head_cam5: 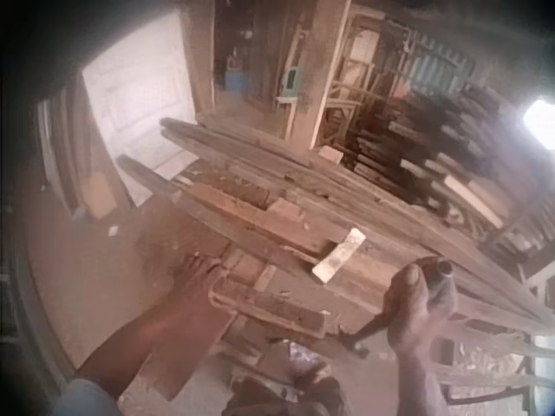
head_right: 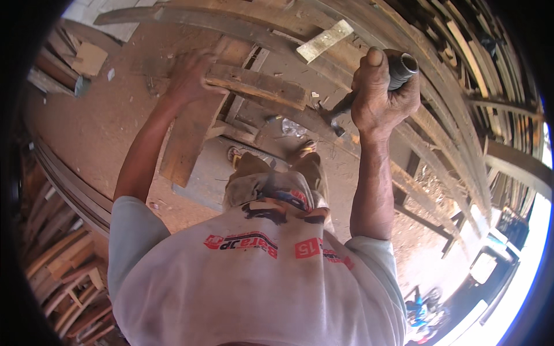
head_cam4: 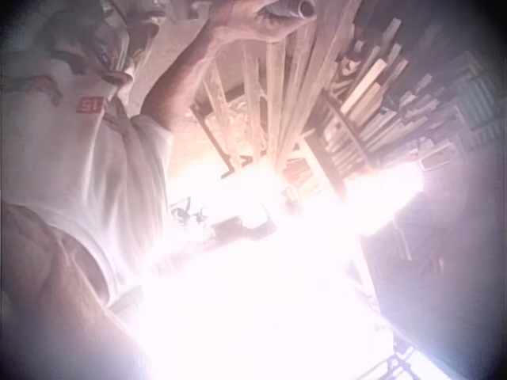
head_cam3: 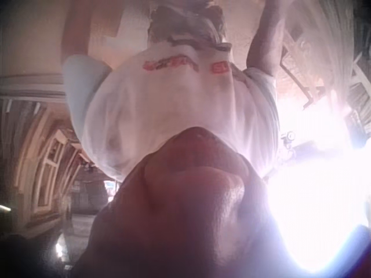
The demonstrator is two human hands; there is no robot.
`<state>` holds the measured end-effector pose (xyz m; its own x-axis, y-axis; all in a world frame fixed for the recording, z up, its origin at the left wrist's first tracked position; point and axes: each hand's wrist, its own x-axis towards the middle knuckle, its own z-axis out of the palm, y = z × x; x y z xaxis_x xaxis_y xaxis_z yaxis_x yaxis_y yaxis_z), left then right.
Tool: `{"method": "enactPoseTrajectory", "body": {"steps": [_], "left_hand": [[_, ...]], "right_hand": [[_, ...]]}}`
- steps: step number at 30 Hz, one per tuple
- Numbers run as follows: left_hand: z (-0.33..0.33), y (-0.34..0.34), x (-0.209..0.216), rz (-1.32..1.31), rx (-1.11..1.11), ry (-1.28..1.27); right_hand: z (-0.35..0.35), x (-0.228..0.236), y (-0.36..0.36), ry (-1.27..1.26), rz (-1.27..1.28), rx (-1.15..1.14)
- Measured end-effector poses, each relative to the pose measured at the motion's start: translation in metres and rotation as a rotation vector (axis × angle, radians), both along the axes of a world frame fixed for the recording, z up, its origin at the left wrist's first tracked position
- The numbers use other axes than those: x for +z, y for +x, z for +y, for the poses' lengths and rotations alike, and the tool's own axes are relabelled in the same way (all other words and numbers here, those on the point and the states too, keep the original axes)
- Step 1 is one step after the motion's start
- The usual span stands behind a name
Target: The person uses a hammer to strike and pry apart a wooden frame structure. They repeatedly hit joints and pull apart sections, gradually breaking the frame into smaller pieces.
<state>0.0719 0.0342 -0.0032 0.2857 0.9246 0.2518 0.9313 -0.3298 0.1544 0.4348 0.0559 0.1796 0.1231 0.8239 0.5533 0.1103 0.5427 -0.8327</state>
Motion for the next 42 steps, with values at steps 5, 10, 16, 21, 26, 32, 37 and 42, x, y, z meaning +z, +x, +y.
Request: {"method": "enactPoseTrajectory", "body": {"steps": [5, 10, 16, 21, 26, 32, 37, 42], "left_hand": [[-0.005, -0.066, 0.001, 0.086, 0.203, -0.142], [-0.017, -0.062, 0.008, 0.26, 0.244, -0.121], [-0.036, -0.058, 0.004, 0.249, 0.285, -0.2], [-0.047, -0.056, 0.002, 0.153, 0.285, -0.313], [-0.045, -0.046, 0.007, 0.209, 0.204, -0.392], [-0.038, -0.057, -0.003, 0.276, 0.113, -0.357], [-0.038, -0.059, 0.003, 0.222, 0.093, -0.417], [-0.046, -0.055, -0.01, 0.249, 0.168, -0.294]], "right_hand": [[-0.004, -0.003, 0.007, 0.005, 0.082, -0.046], [-0.003, -0.003, 0.016, -0.001, 0.081, -0.019], [-0.005, 0.002, 0.02, 0.023, 0.081, 0.023], [-0.001, 0.017, -0.008, -0.054, -0.09, 0.048], [-0.015, 0.011, -0.046, -0.041, -0.214, 0.086], [-0.013, -0.003, -0.103, 0.129, -0.441, -0.12], [0.024, 0.011, -0.148, -0.277, -0.468, -0.082], [0.1, -0.017, -0.149, -0.365, -0.667, -0.287]]}}
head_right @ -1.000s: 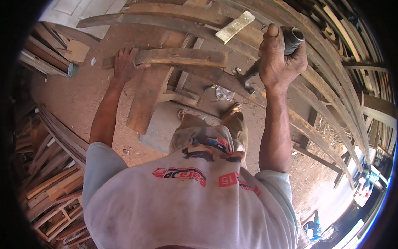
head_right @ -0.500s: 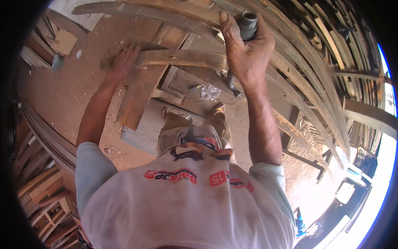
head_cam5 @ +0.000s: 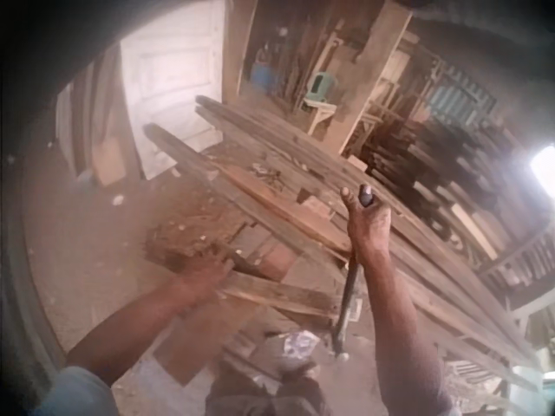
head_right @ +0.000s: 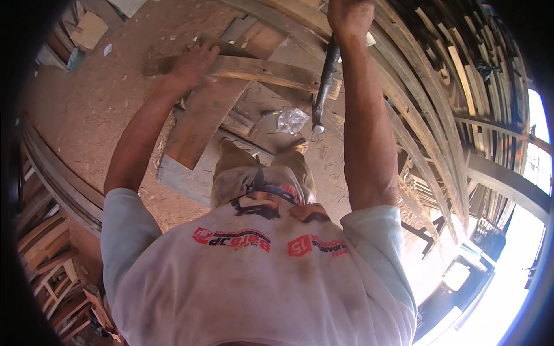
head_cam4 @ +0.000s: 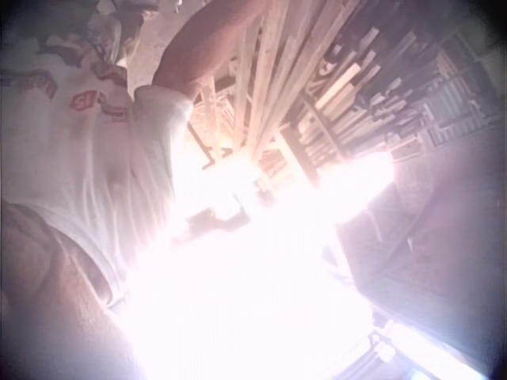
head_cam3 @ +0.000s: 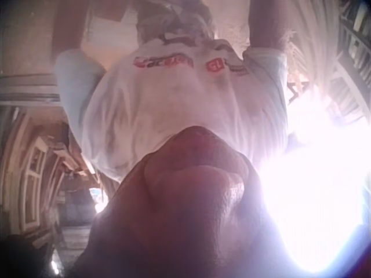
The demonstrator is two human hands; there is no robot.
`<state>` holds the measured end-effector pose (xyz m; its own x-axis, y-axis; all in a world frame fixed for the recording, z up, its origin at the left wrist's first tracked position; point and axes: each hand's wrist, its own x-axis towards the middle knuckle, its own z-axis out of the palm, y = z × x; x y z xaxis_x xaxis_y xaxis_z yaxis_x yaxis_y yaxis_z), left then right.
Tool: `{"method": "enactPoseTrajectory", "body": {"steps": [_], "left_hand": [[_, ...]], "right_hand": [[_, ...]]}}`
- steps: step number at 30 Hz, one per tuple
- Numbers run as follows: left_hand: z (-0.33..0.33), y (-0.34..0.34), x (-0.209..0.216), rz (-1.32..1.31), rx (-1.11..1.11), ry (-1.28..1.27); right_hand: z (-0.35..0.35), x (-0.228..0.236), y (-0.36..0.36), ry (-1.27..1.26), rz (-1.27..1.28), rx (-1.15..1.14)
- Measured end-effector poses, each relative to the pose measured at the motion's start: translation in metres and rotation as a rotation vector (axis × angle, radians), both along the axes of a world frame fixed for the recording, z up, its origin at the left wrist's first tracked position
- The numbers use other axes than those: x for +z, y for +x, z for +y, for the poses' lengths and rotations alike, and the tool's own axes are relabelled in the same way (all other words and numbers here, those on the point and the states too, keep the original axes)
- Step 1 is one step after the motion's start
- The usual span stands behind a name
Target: The person uses a hammer to strike and pry apart a wooden frame structure. They repeatedly hit joints and pull apart sections, gradually breaking the frame into smaller pieces.
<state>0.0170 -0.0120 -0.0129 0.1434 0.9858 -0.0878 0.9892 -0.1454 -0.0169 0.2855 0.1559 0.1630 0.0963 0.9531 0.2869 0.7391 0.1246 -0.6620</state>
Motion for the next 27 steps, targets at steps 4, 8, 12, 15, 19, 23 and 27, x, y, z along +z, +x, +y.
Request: {"method": "enactPoseTrajectory", "body": {"steps": [4, 8, 12, 15, 19, 23, 27], "left_hand": [[0.008, 0.019, 0.034, -0.058, 0.023, -0.127], [0.004, 0.007, 0.009, -0.045, 0.033, -0.03], [0.011, 0.017, 0.036, -0.021, -0.008, -0.171], [0.009, 0.009, 0.026, 0.042, -0.051, -0.115], [0.01, 0.003, 0.034, -0.018, 0.008, -0.201], [0.018, 0.021, 0.039, 0.017, -0.018, -0.206], [0.013, 0.026, 0.024, -0.01, 0.11, -0.184]], "right_hand": [[0.012, -0.012, 0.022, 0.155, 0.037, -0.077], [-0.057, 0.007, 0.022, 0.177, 0.249, 0.082], [-0.088, 0.013, 0.044, 0.345, 0.462, 0.143], [-0.071, 0.016, 0.056, 0.297, 0.193, 0.031], [-0.025, 0.009, 0.035, 0.113, 0.145, -0.13], [0.042, -0.036, 0.063, 0.224, -0.019, -0.229], [0.01, -0.002, 0.056, 0.084, 0.311, -0.152]]}}
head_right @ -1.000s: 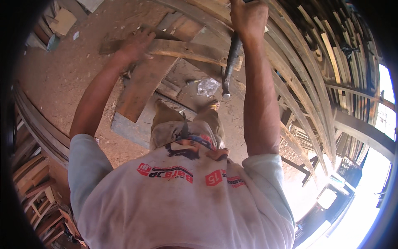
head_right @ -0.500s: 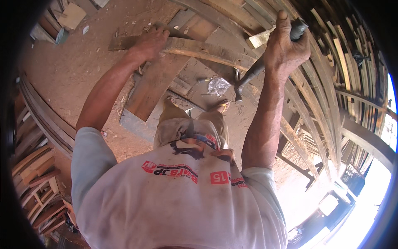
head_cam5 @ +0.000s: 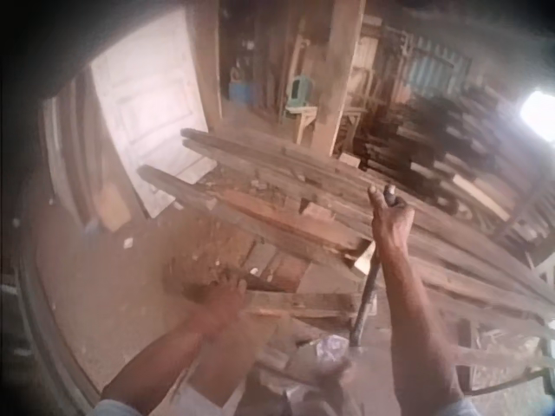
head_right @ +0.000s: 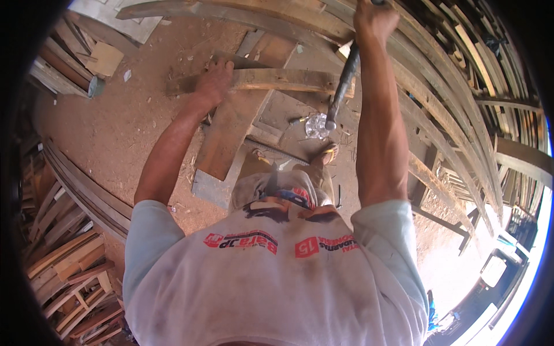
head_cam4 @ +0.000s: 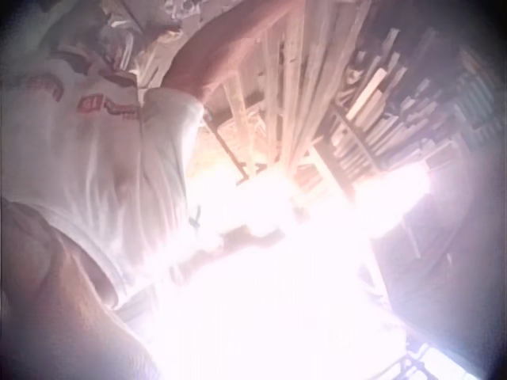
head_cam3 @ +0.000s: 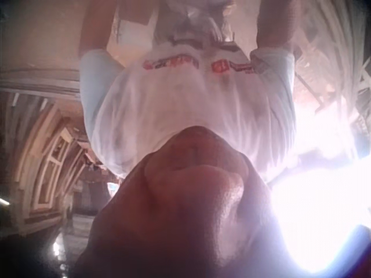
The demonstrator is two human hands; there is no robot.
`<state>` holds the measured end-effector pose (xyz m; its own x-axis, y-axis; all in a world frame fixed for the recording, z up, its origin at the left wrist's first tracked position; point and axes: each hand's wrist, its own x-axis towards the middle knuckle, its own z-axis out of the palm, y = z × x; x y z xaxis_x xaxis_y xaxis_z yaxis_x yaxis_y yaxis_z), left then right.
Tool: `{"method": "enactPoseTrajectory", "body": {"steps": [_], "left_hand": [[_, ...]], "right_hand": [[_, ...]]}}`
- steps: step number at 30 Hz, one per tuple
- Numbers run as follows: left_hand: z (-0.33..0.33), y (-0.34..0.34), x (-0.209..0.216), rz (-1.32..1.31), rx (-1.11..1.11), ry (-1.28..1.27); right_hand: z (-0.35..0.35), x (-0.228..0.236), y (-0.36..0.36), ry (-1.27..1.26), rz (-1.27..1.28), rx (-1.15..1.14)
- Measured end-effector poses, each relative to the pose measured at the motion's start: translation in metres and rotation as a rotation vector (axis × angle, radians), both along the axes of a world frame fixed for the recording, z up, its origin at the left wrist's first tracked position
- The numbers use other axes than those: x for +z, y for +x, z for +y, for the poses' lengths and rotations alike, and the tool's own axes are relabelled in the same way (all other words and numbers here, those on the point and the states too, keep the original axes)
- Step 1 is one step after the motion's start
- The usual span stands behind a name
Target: The person uses a hammer to strike and pry apart a wooden frame structure. They repeatedly hit joints and pull apart sections, gradually breaking the frame into smaller pieces.
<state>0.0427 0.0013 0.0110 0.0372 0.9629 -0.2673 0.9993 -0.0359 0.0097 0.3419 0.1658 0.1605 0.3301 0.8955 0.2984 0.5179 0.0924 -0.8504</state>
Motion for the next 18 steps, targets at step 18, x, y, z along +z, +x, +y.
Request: {"method": "enactPoseTrajectory", "body": {"steps": [18], "left_hand": [[0.035, 0.051, 0.003, -0.387, -0.03, -0.136]], "right_hand": [[-0.094, 0.025, 0.031, 0.315, 0.093, -0.139]]}}
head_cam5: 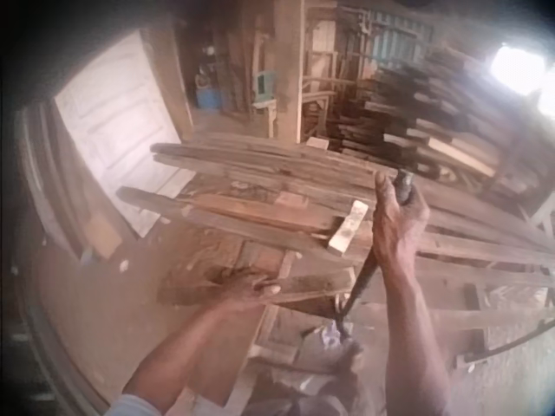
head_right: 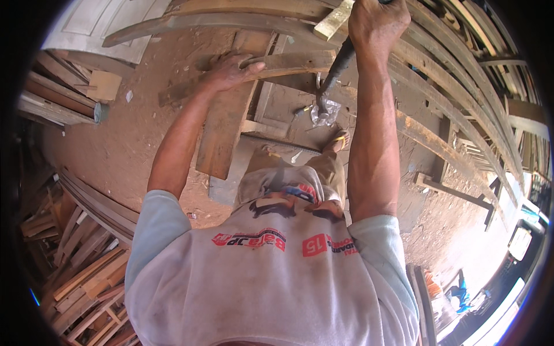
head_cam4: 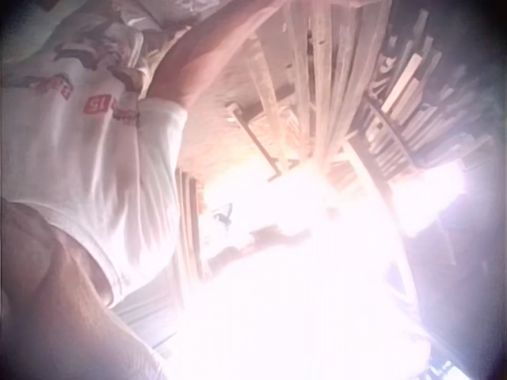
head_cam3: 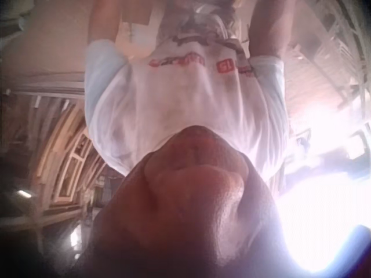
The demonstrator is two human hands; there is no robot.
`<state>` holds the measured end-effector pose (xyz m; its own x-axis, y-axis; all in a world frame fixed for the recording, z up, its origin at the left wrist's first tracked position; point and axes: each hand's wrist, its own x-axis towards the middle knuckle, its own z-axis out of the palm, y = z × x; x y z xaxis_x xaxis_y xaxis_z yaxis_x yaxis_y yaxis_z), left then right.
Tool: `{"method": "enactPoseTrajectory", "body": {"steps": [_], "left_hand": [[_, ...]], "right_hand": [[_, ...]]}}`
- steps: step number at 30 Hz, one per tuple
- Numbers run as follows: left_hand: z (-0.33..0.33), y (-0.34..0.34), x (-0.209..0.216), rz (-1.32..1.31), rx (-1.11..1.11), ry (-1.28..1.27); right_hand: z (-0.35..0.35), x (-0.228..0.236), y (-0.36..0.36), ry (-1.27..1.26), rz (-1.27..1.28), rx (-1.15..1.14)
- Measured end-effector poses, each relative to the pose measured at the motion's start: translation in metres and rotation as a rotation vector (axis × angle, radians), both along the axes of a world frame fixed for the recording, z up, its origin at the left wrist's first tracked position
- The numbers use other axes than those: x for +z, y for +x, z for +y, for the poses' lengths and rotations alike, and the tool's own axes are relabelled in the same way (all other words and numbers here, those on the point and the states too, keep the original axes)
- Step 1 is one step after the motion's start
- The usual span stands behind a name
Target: The person uses a hammer to strike and pry apart a wooden frame structure. They repeatedly hit joints and pull apart sections, gradually breaking the frame into smaller pieces.
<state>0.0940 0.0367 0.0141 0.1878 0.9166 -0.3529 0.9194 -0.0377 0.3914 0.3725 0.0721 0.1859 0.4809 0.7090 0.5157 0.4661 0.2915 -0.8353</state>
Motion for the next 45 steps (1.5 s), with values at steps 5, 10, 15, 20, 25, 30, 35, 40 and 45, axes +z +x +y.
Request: {"method": "enactPoseTrajectory", "body": {"steps": [5, 10, 15, 20, 25, 30, 35, 40, 45], "left_hand": [[0.009, -0.018, -0.017, -0.147, -0.078, -0.077], [0.0, -0.016, -0.003, -0.144, -0.038, -0.088], [-0.024, -0.02, 0.009, 0.186, -0.175, 0.188], [-0.016, -0.038, -0.03, 0.354, -0.248, 0.234], [-0.016, -0.04, -0.01, 0.32, -0.394, 0.062], [-0.036, -0.051, -0.008, 0.365, -0.592, -0.11], [-0.034, -0.053, -0.011, 0.191, -0.572, 0.005], [-0.035, -0.055, -0.009, 0.136, -0.514, -0.053], [-0.048, -0.064, -0.02, 0.216, -0.54, 0.118]], "right_hand": [[-0.003, 0.005, 0.001, -0.019, 0.001, 0.036], [-0.002, -0.002, -0.003, 0.007, 0.011, 0.073], [-0.02, -0.003, -0.015, 0.101, -0.076, 0.029], [-0.029, -0.009, -0.008, 0.001, 0.018, 0.395], [-0.096, 0.011, 0.005, 0.126, 0.166, 0.37], [-0.127, 0.059, 0.028, 0.266, 0.46, 0.257], [-0.166, -0.024, 0.09, 0.26, 0.773, 0.385], [-0.243, -0.058, 0.11, -0.034, 0.864, -0.012], [-0.341, -0.101, 0.142, -0.541, 0.859, 0.116]]}}
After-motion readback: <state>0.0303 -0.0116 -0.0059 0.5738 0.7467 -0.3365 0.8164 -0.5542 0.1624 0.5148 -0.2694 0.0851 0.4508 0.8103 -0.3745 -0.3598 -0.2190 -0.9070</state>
